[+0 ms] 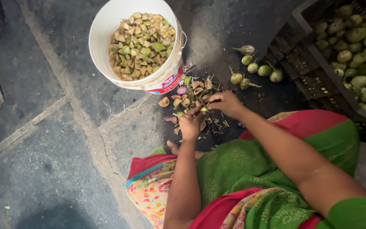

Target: The person sits on the floor trimming small green eggplants, pulling off the stems and peeling the tops by hand, dropping the trimmed pieces into a white bucket and discarding the stems and peels on the floor beside them.

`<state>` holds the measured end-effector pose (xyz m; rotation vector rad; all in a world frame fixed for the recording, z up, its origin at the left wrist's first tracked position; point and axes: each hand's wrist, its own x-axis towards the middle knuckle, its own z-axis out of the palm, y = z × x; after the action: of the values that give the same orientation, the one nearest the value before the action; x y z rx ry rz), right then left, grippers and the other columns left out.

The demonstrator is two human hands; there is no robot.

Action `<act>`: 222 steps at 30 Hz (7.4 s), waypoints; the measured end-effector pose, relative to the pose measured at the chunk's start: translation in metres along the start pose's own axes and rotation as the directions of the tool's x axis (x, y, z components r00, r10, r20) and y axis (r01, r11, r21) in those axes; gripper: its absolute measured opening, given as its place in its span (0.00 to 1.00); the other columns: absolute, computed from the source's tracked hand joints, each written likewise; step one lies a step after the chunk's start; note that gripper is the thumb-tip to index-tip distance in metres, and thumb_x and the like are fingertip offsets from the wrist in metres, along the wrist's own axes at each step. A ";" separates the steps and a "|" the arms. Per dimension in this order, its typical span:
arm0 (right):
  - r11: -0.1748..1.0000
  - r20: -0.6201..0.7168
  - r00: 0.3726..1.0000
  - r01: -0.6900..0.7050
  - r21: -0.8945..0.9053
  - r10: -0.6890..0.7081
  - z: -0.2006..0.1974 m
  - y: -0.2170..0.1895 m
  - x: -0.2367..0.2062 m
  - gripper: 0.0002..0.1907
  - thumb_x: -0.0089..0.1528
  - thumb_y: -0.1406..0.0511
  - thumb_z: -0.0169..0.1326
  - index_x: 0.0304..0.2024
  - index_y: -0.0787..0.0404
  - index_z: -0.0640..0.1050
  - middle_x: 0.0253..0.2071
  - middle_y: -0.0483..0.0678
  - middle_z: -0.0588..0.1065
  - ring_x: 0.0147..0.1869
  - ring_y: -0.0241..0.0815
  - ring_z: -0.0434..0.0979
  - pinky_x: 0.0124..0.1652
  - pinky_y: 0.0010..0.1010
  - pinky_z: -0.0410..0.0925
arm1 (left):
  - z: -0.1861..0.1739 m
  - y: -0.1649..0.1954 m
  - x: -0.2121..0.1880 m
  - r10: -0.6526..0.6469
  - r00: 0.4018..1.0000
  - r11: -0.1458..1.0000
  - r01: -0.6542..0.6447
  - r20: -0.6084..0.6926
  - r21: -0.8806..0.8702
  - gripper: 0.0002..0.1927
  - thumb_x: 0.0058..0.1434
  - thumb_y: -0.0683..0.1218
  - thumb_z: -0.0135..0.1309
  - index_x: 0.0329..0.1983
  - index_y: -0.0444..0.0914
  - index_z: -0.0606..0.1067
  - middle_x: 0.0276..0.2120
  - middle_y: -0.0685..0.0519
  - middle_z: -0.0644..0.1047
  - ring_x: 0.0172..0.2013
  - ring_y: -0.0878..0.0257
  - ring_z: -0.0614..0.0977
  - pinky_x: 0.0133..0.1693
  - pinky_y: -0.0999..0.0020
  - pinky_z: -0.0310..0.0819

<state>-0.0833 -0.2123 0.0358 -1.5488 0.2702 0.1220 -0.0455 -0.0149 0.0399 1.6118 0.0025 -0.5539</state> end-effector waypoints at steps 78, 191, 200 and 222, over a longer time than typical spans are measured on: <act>0.958 -0.022 0.958 -0.283 0.055 0.284 0.015 -0.002 -0.019 0.11 0.61 0.66 0.60 0.41 0.68 0.81 0.29 0.47 0.79 0.27 0.34 0.77 0.25 0.28 0.68 | 0.023 -0.024 -0.025 0.164 0.985 0.962 -0.149 -0.049 0.227 0.14 0.64 0.44 0.61 0.50 0.33 0.79 0.30 0.50 0.82 0.30 0.64 0.82 0.32 0.68 0.77; 0.956 0.011 0.975 0.220 -0.196 -0.222 0.007 -0.025 -0.035 0.13 0.59 0.75 0.59 0.46 0.64 0.80 0.41 0.48 0.78 0.46 0.36 0.78 0.48 0.29 0.71 | 0.006 -0.001 -0.022 0.323 0.946 0.944 -0.318 -0.040 0.089 0.16 0.55 0.35 0.66 0.48 0.33 0.80 0.39 0.55 0.84 0.37 0.72 0.81 0.42 0.76 0.77; 0.999 -0.021 0.999 -0.026 -0.036 0.025 0.009 0.012 -0.004 0.14 0.60 0.74 0.59 0.50 0.66 0.81 0.45 0.47 0.81 0.47 0.36 0.80 0.48 0.29 0.74 | 0.008 -0.040 0.010 -0.008 1.000 0.956 0.005 -0.009 -0.293 0.12 0.63 0.37 0.59 0.50 0.31 0.79 0.34 0.54 0.82 0.29 0.70 0.77 0.32 0.77 0.71; 0.905 0.275 0.922 -0.342 0.252 0.272 -0.012 -0.014 -0.021 0.11 0.59 0.72 0.58 0.46 0.63 0.79 0.38 0.44 0.80 0.39 0.37 0.81 0.41 0.31 0.75 | 0.005 -0.017 -0.007 -0.040 0.998 0.933 0.057 0.056 -0.356 0.18 0.64 0.43 0.58 0.56 0.32 0.74 0.45 0.47 0.78 0.41 0.61 0.81 0.41 0.66 0.81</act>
<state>-0.1013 -0.2223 0.0549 -1.1702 0.3305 0.4914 -0.0592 -0.0150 0.0264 1.2450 0.1030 -0.5927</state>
